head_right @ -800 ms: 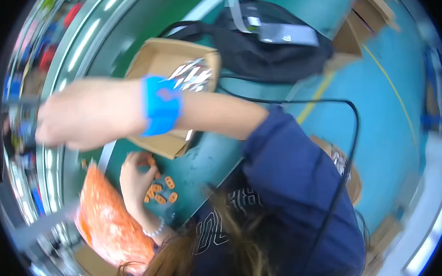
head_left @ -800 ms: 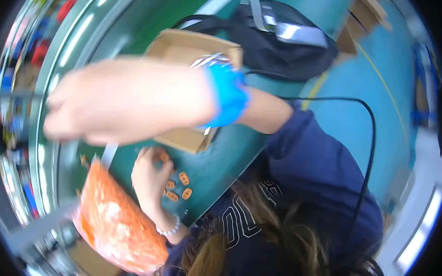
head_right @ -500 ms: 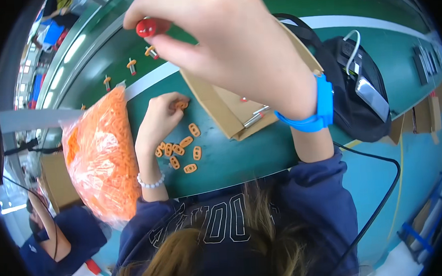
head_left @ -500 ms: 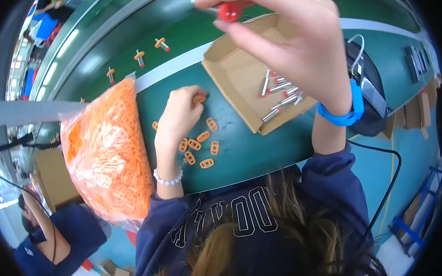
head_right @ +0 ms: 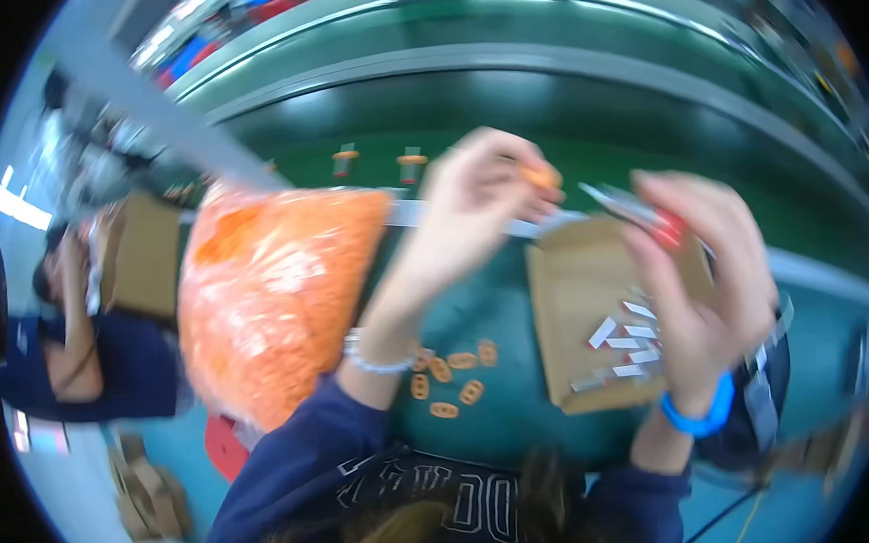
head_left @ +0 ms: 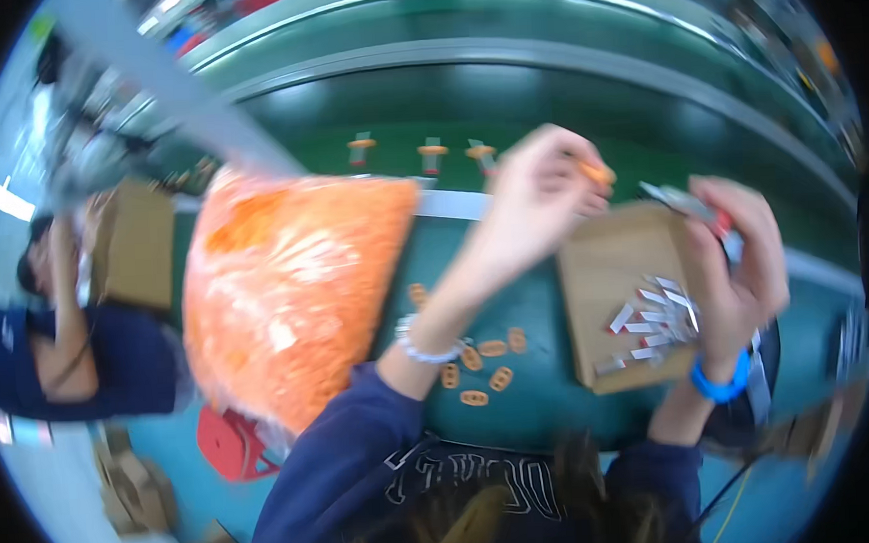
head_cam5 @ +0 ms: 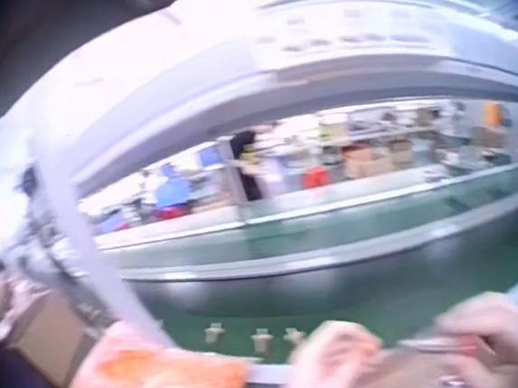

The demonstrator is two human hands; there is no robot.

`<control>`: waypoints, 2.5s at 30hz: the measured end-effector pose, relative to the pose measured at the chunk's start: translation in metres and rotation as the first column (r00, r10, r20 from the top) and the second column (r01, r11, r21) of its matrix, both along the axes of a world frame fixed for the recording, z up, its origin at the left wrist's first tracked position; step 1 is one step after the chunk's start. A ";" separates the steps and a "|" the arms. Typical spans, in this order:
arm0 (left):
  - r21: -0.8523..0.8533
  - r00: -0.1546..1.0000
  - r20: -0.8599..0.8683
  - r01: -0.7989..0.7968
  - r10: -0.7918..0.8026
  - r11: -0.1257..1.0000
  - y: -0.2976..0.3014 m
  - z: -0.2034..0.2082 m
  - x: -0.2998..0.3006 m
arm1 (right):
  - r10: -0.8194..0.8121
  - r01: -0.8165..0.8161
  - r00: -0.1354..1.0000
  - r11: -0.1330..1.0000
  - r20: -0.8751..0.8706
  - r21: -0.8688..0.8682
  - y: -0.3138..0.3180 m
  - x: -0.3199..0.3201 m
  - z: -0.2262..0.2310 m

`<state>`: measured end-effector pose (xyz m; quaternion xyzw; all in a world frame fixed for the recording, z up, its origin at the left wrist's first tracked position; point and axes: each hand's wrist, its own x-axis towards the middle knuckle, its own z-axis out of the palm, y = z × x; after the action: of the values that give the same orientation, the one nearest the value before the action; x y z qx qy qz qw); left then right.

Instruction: The worker is manually attaching orange plastic connectors to silver metal cylindrical components on an industrial assembly line.

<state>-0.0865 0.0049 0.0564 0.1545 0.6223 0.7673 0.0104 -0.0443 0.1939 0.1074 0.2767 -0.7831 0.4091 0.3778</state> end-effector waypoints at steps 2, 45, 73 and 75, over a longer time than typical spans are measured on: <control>-0.025 0.998 -0.066 0.008 -0.010 1.000 0.007 -0.003 -0.006 | -0.035 0.034 0.996 0.999 0.079 0.006 0.014 0.006 -0.001; 0.009 0.987 0.110 0.113 -0.113 0.994 0.005 0.020 0.003 | 0.029 -0.028 0.999 0.999 -0.040 0.041 -0.007 -0.013 -0.017; 0.004 0.960 0.076 0.269 -0.268 0.963 -0.007 0.001 -0.011 | -0.013 0.030 0.992 0.991 -0.127 0.132 -0.015 -0.015 -0.033; -0.067 0.965 0.083 0.254 -0.248 0.965 -0.009 0.003 -0.011 | -0.001 0.011 0.997 0.992 -0.076 0.128 -0.017 -0.016 -0.035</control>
<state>-0.0979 -0.0043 0.0594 0.2029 0.6261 0.7404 0.1365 -0.0599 0.1772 0.0727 0.3135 -0.7938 0.3458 0.3900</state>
